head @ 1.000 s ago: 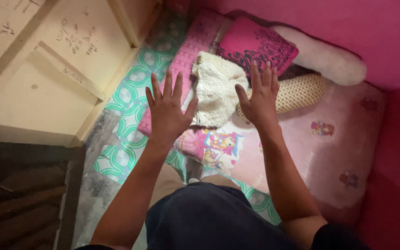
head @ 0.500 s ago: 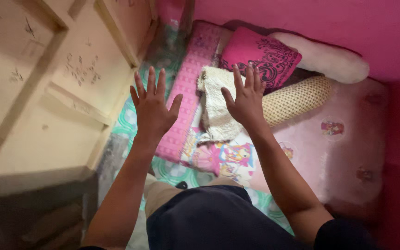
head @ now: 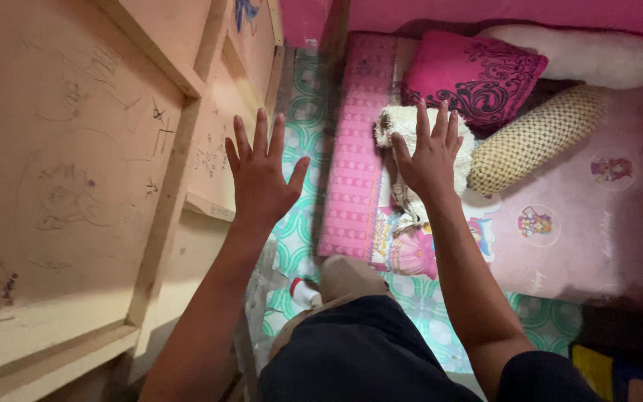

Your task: The person stacks several pillows and a fluffy blanket on a chair, then uses a small broom to sweep the bed surface. The person handles a patterned pillow, a purple pillow, a pink pillow, a cylindrical pillow, a white fluffy blanket, and a broom.

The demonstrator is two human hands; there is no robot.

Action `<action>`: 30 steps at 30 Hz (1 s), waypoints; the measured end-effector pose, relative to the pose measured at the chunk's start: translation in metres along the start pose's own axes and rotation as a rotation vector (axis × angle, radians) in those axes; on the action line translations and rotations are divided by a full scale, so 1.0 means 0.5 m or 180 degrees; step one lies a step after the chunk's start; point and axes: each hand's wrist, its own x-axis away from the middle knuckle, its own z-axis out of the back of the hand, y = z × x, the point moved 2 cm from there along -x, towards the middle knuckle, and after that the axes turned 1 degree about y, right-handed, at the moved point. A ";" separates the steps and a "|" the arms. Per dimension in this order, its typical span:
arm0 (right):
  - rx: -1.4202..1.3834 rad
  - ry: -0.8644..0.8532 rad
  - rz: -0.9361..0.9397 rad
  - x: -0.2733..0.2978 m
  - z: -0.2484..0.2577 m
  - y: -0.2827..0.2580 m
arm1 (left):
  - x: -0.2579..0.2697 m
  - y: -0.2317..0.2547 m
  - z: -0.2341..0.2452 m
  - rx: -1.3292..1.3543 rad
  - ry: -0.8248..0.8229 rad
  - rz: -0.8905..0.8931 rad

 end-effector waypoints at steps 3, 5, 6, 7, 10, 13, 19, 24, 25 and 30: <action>-0.0012 0.0006 -0.0062 -0.015 -0.019 -0.036 | -0.022 -0.039 0.011 0.0006 0.0003 -0.0009; -0.0026 0.0011 -0.0093 -0.026 -0.029 -0.054 | -0.040 -0.057 0.012 0.0003 0.0008 -0.0035; -0.0037 0.0019 -0.0105 -0.032 -0.032 -0.061 | -0.051 -0.063 0.011 0.0037 0.0004 -0.0044; -0.0053 0.0031 -0.0128 -0.038 -0.036 -0.067 | -0.062 -0.069 0.009 0.0067 -0.0006 -0.0063; -0.0100 0.0131 -0.0173 -0.066 -0.050 -0.079 | -0.100 -0.086 0.000 0.0089 -0.0071 -0.0122; -0.0162 0.0181 -0.0333 -0.113 -0.079 -0.086 | -0.153 -0.106 -0.021 0.0080 -0.0089 -0.0208; -0.0120 0.0387 -0.0053 -0.241 -0.166 -0.093 | -0.327 -0.134 -0.120 0.0194 -0.0339 -0.0535; -0.0235 0.0590 -0.0190 -0.330 -0.190 -0.116 | -0.499 -0.124 -0.206 0.0368 -0.0451 -0.0889; -0.0261 0.0636 -0.0234 -0.357 -0.185 -0.117 | -0.536 -0.117 -0.218 0.0379 -0.0464 -0.0948; -0.0182 0.0577 -0.0684 -0.458 -0.154 -0.080 | -0.700 -0.078 -0.277 0.0505 -0.0534 -0.1169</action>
